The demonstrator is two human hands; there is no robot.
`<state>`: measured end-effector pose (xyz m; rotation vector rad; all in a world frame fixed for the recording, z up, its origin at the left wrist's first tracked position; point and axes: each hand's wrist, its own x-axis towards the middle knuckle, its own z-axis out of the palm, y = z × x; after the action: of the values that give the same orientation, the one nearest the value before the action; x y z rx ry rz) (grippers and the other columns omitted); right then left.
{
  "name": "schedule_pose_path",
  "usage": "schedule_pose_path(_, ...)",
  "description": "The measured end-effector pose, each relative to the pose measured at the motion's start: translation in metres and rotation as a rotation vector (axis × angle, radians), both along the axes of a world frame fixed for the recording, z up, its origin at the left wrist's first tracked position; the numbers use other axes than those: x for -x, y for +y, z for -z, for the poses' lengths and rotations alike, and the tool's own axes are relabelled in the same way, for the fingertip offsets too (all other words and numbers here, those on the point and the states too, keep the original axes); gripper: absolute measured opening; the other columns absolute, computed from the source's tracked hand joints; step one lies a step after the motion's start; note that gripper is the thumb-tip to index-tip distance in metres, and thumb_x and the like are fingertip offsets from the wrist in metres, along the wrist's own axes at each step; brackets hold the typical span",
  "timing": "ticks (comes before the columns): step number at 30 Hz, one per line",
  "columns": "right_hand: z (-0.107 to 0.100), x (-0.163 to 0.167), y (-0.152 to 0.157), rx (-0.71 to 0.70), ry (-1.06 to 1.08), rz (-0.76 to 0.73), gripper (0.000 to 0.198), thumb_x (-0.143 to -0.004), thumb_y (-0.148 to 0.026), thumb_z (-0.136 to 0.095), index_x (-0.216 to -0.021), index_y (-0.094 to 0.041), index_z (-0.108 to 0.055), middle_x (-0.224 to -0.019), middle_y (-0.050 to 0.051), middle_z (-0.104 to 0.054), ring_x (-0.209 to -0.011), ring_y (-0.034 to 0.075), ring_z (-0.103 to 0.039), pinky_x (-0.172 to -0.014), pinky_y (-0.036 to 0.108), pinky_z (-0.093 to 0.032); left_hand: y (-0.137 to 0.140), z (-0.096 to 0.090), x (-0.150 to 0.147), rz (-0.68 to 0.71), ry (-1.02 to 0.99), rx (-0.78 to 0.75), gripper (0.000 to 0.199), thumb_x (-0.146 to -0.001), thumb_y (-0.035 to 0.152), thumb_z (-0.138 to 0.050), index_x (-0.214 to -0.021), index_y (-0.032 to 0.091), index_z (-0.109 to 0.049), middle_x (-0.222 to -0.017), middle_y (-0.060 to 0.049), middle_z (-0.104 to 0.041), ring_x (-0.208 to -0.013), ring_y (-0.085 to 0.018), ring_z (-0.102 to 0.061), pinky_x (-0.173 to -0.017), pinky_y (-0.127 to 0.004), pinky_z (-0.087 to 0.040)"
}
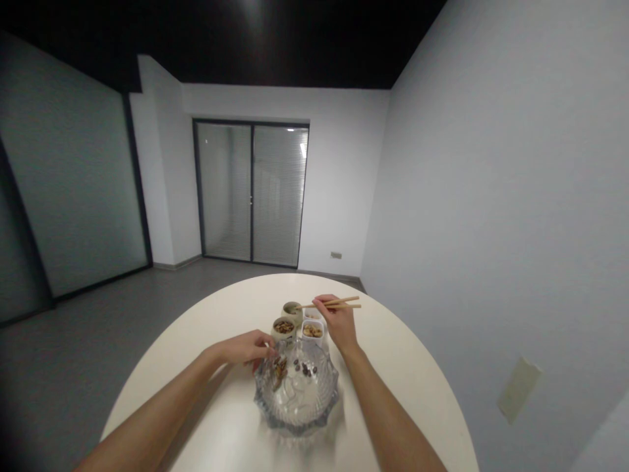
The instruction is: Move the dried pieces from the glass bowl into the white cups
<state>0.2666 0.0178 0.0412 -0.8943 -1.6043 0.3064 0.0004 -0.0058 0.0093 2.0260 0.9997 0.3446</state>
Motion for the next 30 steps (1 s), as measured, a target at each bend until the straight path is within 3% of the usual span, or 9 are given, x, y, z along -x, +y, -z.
schedule_pose_path(11,0.015,-0.002,-0.002,0.063,-0.054,0.000,0.028,-0.086,-0.047,-0.065,-0.084,-0.020,-0.072,-0.085,0.006,-0.075,-0.081,0.023,-0.069,-0.077,0.036,-0.054,0.000,0.000,-0.001,-0.001,0.013,0.001,0.037,-0.082,0.052,-0.052,-0.085,0.016,-0.062,-0.055,0.002,-0.056,-0.047,-0.013,-0.050,-0.045,-0.022,-0.032)
schedule_pose_path(22,0.006,-0.025,-0.021,0.097,0.039,0.012,0.037,-0.081,-0.055,-0.068,-0.083,-0.018,-0.073,-0.080,0.008,-0.074,-0.076,0.023,-0.067,-0.072,0.035,-0.054,0.002,0.003,-0.001,-0.010,0.014,0.000,0.039,-0.082,0.053,-0.053,-0.086,0.016,-0.062,-0.054,0.002,-0.056,-0.047,-0.013,-0.050,-0.045,-0.022,-0.033)
schedule_pose_path(27,-0.006,-0.040,-0.044,0.267,-0.071,-0.143,0.030,-0.080,-0.049,-0.071,-0.083,-0.019,-0.072,-0.073,0.005,-0.071,-0.070,0.021,-0.066,-0.064,0.031,-0.053,0.003,0.004,-0.001,0.001,-0.007,0.001,0.039,-0.082,0.053,-0.053,-0.087,0.015,-0.063,-0.055,0.001,-0.057,-0.047,-0.013,-0.051,-0.044,-0.022,-0.033)
schedule_pose_path(30,-0.016,-0.043,-0.058,0.285,-0.193,-0.163,0.026,-0.082,-0.046,-0.069,-0.082,-0.020,-0.073,-0.075,0.004,-0.072,-0.071,0.020,-0.065,-0.065,0.030,-0.052,0.002,0.003,-0.001,-0.005,-0.011,0.009,0.040,-0.081,0.053,-0.055,-0.087,0.015,-0.064,-0.055,0.001,-0.057,-0.048,-0.014,-0.053,-0.044,-0.022,-0.034)
